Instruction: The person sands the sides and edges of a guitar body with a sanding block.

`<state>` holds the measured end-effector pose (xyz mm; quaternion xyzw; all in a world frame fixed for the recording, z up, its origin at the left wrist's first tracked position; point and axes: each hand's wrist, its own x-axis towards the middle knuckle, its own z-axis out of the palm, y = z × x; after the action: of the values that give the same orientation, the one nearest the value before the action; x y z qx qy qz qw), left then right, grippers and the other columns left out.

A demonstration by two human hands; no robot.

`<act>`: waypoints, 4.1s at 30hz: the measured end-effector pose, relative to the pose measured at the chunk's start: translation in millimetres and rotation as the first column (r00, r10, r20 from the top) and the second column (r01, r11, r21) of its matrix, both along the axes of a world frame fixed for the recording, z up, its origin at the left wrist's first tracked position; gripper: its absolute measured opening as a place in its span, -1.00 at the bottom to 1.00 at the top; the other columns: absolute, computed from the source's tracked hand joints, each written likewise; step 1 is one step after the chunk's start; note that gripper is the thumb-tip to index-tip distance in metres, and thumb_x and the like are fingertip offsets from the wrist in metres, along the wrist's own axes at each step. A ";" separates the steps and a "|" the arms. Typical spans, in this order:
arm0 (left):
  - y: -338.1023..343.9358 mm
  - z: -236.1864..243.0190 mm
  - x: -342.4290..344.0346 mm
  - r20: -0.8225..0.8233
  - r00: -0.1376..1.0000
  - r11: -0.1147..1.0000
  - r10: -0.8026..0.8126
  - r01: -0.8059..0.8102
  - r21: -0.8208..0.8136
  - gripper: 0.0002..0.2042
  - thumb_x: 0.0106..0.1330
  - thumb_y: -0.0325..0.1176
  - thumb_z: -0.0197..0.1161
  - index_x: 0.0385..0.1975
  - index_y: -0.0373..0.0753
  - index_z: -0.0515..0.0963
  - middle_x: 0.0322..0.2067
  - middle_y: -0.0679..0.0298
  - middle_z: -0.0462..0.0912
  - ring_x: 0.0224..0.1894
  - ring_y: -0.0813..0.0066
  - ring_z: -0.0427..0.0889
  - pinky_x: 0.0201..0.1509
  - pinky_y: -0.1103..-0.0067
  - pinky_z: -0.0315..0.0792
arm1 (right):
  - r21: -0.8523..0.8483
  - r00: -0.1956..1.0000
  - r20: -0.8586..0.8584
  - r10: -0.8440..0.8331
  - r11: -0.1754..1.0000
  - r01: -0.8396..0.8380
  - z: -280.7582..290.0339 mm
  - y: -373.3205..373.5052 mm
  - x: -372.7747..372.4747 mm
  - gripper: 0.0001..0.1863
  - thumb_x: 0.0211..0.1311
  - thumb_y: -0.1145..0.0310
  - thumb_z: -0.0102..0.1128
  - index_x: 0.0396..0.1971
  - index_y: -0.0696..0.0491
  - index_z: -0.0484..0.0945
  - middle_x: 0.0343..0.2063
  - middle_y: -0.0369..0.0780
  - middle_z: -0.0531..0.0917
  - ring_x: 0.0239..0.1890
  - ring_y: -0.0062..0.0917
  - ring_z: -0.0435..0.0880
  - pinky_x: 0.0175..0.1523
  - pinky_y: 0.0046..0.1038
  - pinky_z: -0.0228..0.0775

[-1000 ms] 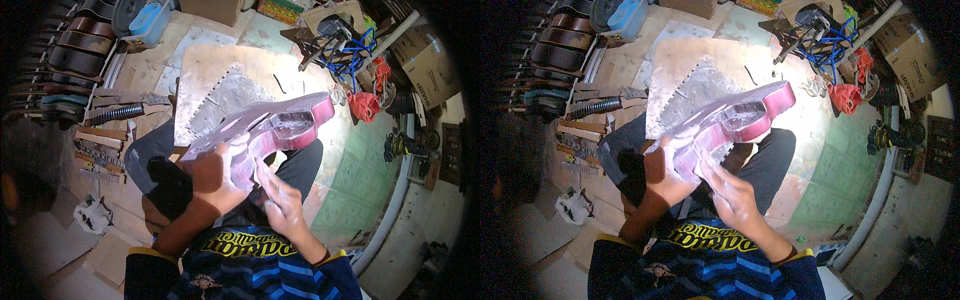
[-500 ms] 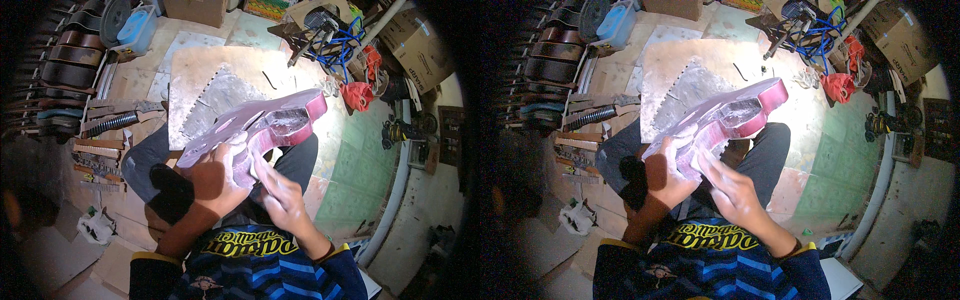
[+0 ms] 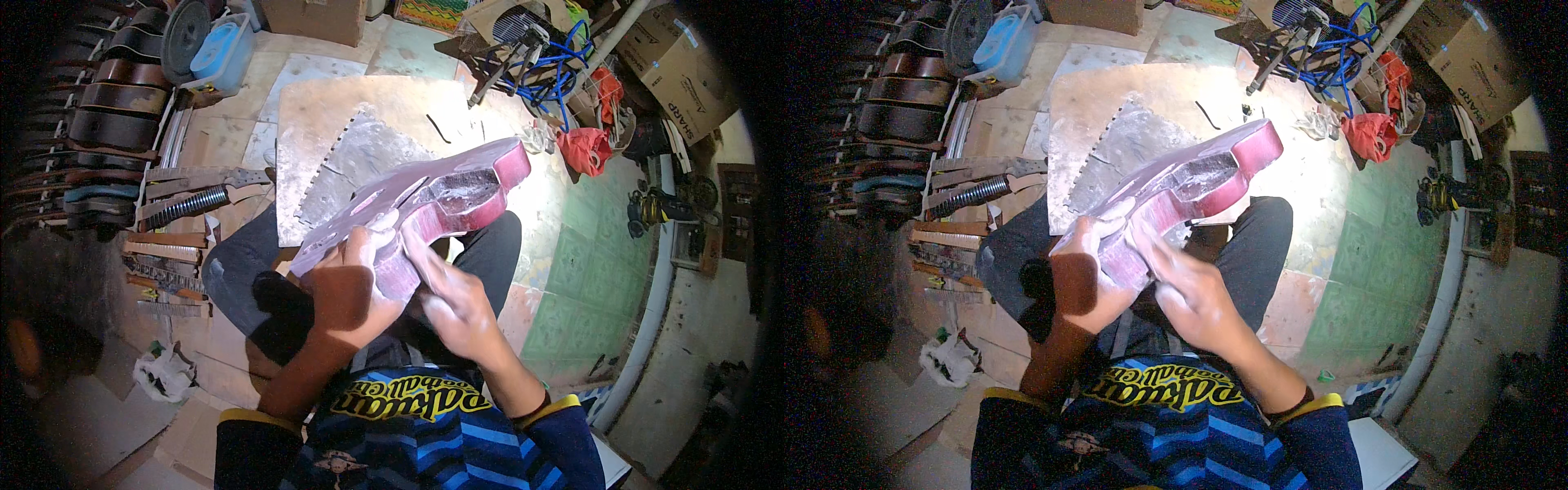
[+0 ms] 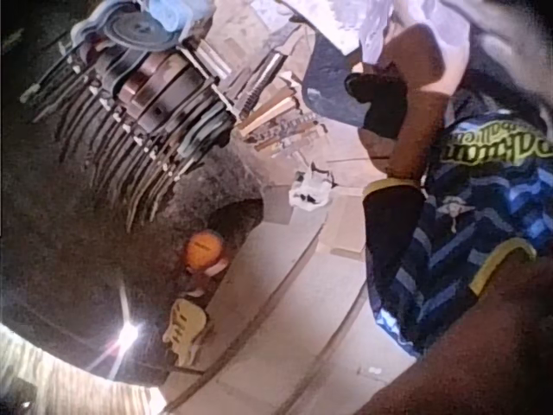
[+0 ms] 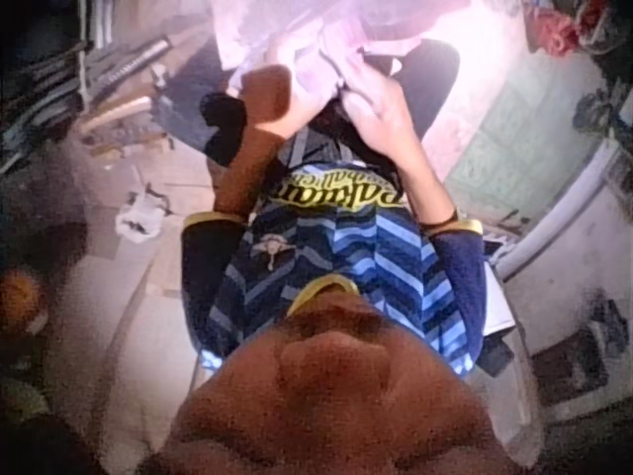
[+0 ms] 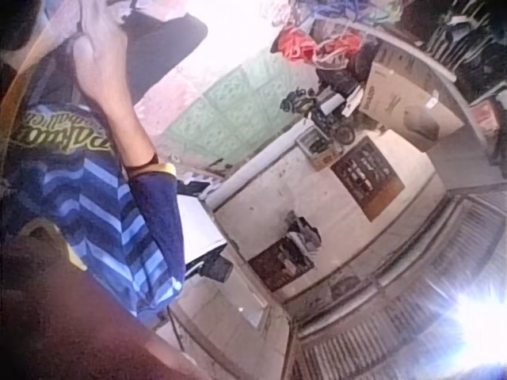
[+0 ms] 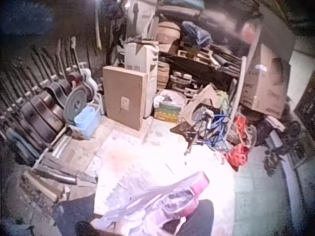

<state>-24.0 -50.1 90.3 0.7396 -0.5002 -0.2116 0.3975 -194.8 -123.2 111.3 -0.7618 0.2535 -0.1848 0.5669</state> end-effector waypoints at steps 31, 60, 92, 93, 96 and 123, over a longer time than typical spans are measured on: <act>4.4 -6.8 9.1 -0.040 0.998 0.998 0.052 -0.053 -0.027 -0.47 0.00 -0.29 0.58 -0.03 -0.26 0.51 -0.28 -0.07 0.73 -0.21 -0.12 0.75 -0.09 0.21 0.59 | -0.524 0.968 -0.185 -0.170 0.850 0.049 -8.8 -26.2 23.7 -0.21 -0.11 0.79 0.07 0.27 0.03 0.56 0.31 -0.02 0.53 0.29 -0.17 0.60 0.37 -0.32 0.45; 20.3 -39.6 -38.4 -0.072 0.997 0.962 -0.002 -0.018 -0.272 -0.28 0.02 -0.30 0.56 0.22 -0.19 0.37 0.00 0.06 0.70 0.01 -0.02 0.70 0.12 0.21 0.55 | -0.122 0.932 -0.261 0.253 0.949 -0.292 48.0 -50.7 -15.6 -0.26 -0.03 0.75 0.01 0.29 0.10 0.50 0.24 0.04 0.57 0.28 -0.05 0.56 0.34 -0.22 0.44; 22.3 -52.5 -26.0 -0.212 0.977 0.968 -0.016 -0.039 -0.249 -0.16 -0.01 -0.27 0.62 0.30 -0.26 0.29 0.10 0.05 0.68 0.12 0.07 0.69 0.22 0.30 0.53 | 0.087 0.995 -0.096 -0.030 0.995 0.039 -1.8 -4.1 -25.8 -0.30 0.11 0.78 -0.02 0.34 0.13 0.47 0.38 0.08 0.43 0.40 -0.11 0.48 0.44 -0.28 0.32; 22.2 -58.6 -27.2 -0.207 0.978 0.965 0.002 -0.056 -0.256 -0.16 0.00 -0.27 0.62 0.30 -0.26 0.29 0.10 0.06 0.68 0.11 0.07 0.70 0.22 0.30 0.53 | -0.119 0.995 -0.088 -0.037 0.993 0.027 -3.8 -6.6 -19.4 -0.31 0.12 0.76 -0.03 0.33 0.15 0.47 0.38 0.08 0.43 0.40 -0.11 0.47 0.45 -0.26 0.31; 17.0 -54.2 -28.8 -0.174 0.985 0.965 -0.006 -0.040 -0.259 -0.17 0.01 -0.25 0.62 0.29 -0.26 0.30 0.09 0.06 0.68 0.09 0.06 0.70 0.21 0.29 0.54 | -0.317 0.992 -0.098 -0.075 0.948 0.041 -18.3 -0.8 -14.0 -0.32 0.10 0.73 -0.03 0.32 0.18 0.48 0.37 0.09 0.44 0.40 -0.09 0.48 0.42 -0.26 0.36; 23.0 -44.5 -40.6 -0.176 0.982 0.978 -0.067 0.031 -0.204 -0.32 0.00 -0.30 0.55 0.20 -0.21 0.46 0.02 0.04 0.69 0.06 0.02 0.68 0.17 0.24 0.54 | -0.174 0.955 -0.276 0.112 0.971 -0.165 34.7 -16.2 -26.8 -0.26 0.07 0.73 0.02 0.37 0.12 0.41 0.33 0.07 0.47 0.33 -0.01 0.48 0.41 -0.23 0.37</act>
<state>-64.6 -27.1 45.9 0.6608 -0.4987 -0.2366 0.5086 -221.5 -139.4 146.0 -0.8473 0.2531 -0.0652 0.4623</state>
